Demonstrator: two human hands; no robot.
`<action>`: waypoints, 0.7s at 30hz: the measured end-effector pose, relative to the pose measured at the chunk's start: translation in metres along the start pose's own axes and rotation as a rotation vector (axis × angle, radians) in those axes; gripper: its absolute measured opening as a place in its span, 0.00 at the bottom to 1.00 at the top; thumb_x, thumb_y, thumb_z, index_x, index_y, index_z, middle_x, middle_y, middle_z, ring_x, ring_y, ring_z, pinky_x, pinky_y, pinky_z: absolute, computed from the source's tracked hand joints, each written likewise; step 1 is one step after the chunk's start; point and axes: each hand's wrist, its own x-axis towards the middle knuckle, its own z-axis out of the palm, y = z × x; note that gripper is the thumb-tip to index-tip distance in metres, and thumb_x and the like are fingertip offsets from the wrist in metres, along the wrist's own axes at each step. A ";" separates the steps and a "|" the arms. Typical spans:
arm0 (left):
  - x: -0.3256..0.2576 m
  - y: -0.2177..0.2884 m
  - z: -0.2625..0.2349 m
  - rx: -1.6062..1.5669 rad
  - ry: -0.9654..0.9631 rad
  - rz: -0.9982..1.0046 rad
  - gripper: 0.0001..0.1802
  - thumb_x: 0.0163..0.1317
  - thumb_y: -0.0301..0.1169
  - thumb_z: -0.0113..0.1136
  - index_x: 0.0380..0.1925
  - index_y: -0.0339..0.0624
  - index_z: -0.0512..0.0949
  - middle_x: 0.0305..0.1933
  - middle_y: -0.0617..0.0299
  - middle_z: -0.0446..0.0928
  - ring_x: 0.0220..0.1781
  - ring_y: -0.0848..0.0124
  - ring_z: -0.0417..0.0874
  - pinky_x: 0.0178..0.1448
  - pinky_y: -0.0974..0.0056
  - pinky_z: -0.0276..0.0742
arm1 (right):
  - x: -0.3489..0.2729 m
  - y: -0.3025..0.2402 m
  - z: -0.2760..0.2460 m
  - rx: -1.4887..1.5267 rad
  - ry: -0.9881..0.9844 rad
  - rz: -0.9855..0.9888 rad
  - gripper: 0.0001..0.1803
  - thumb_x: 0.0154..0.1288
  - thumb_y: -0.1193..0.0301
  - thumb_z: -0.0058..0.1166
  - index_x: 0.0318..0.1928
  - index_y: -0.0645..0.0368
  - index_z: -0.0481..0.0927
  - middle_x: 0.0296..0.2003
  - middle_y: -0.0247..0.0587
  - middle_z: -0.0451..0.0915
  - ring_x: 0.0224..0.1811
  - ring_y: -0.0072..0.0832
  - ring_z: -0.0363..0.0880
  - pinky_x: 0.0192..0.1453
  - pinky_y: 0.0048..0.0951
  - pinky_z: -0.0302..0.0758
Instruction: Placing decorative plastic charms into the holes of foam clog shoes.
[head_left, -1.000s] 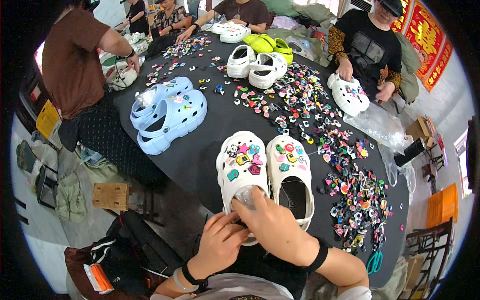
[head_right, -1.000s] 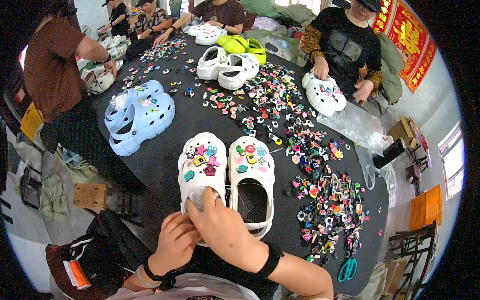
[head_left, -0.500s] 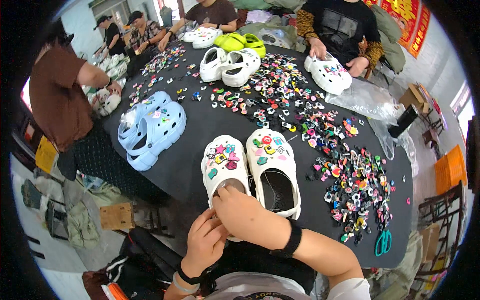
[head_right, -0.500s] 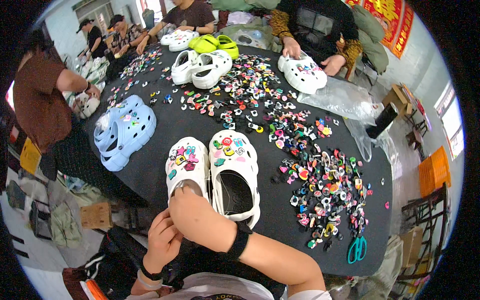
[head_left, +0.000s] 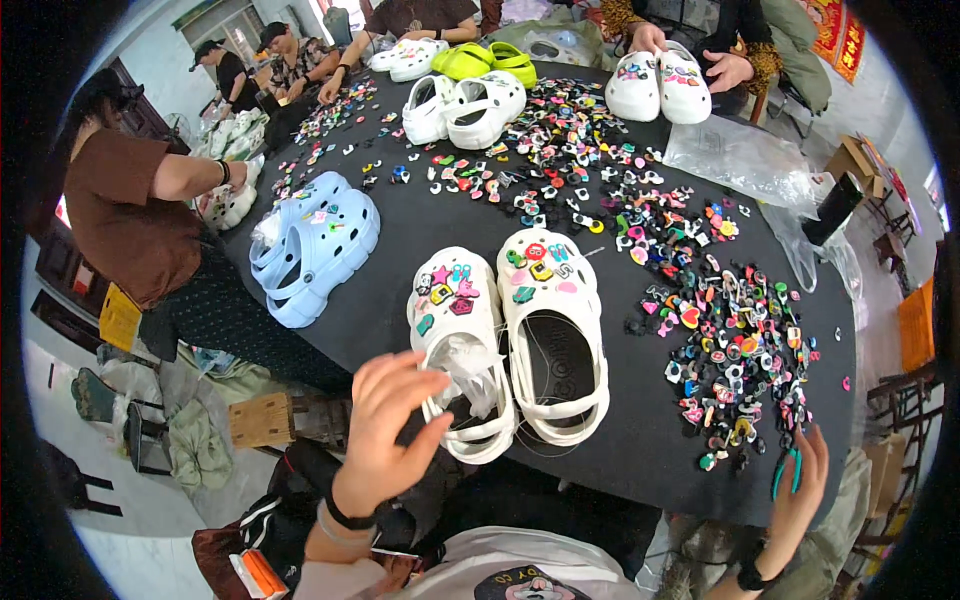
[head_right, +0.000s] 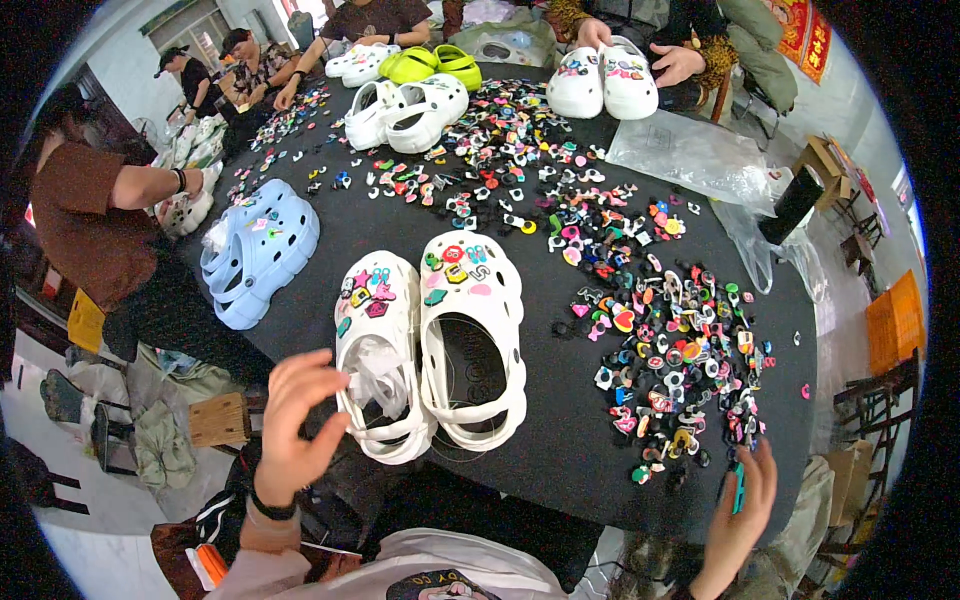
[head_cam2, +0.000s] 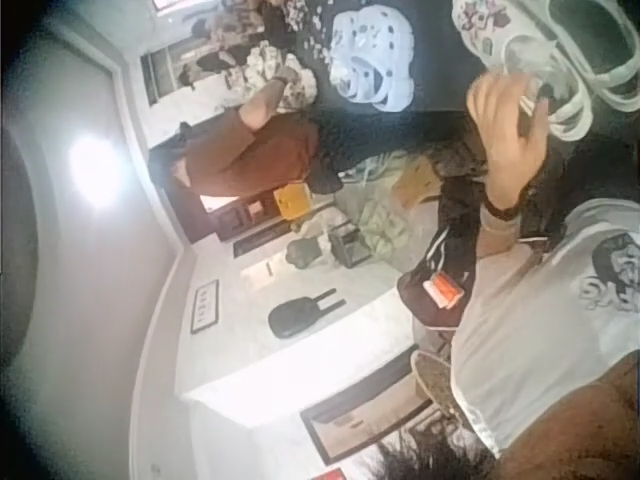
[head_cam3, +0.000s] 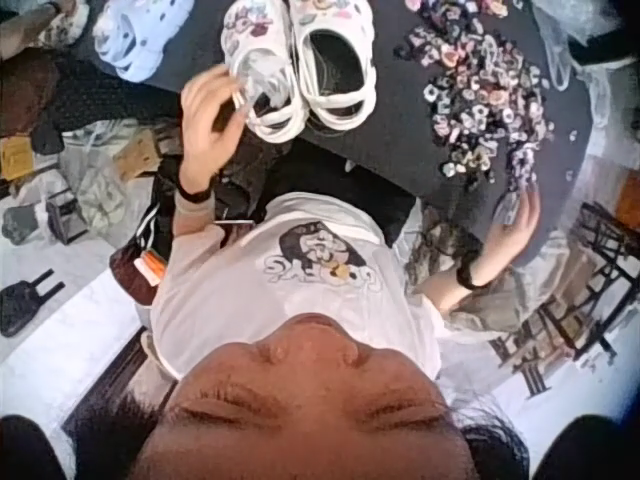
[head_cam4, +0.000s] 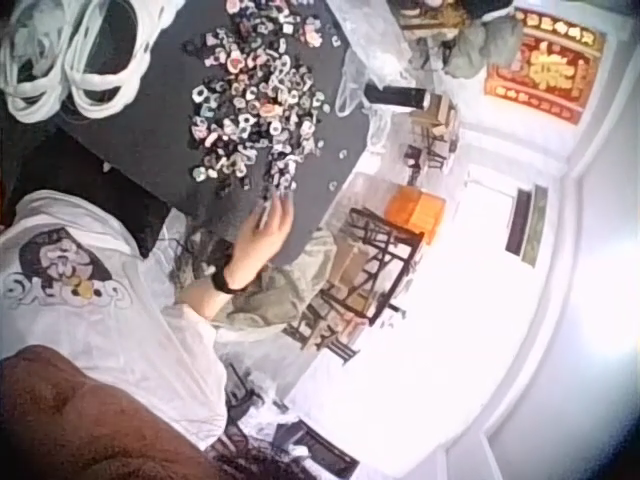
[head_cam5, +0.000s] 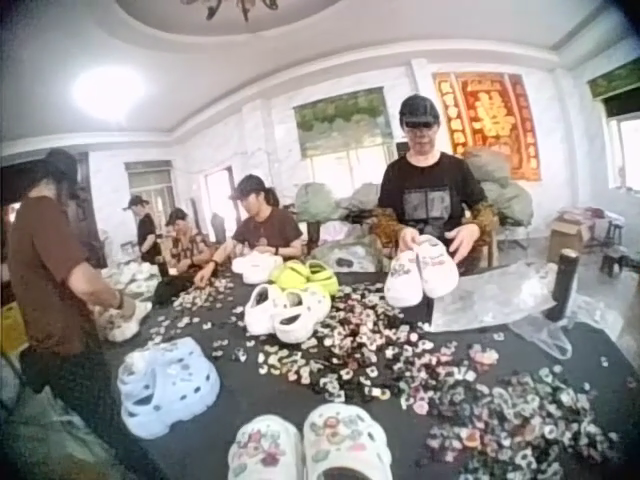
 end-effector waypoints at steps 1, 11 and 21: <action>0.014 -0.004 -0.002 0.016 -0.057 -0.003 0.18 0.52 0.28 0.67 0.44 0.41 0.79 0.48 0.57 0.79 0.60 0.54 0.74 0.64 0.50 0.62 | -0.004 0.029 0.005 -0.128 0.034 0.054 0.17 0.67 0.78 0.50 0.56 0.60 0.75 0.58 0.48 0.72 0.63 0.45 0.70 0.65 0.41 0.66; 0.097 -0.044 0.033 -0.060 -0.441 0.210 0.13 0.54 0.32 0.66 0.36 0.37 0.79 0.40 0.55 0.79 0.47 0.56 0.79 0.53 0.57 0.70 | -0.019 0.095 0.030 -0.019 -0.052 0.105 0.24 0.62 0.80 0.52 0.59 0.59 0.70 0.48 0.49 0.72 0.52 0.45 0.72 0.57 0.41 0.70; 0.102 -0.027 0.018 -0.932 -0.430 -0.421 0.05 0.68 0.26 0.53 0.38 0.35 0.73 0.34 0.61 0.79 0.36 0.74 0.80 0.44 0.69 0.75 | -0.046 0.122 0.038 0.524 -0.028 0.230 0.25 0.72 0.74 0.44 0.68 0.58 0.61 0.53 0.44 0.73 0.47 0.32 0.75 0.51 0.31 0.72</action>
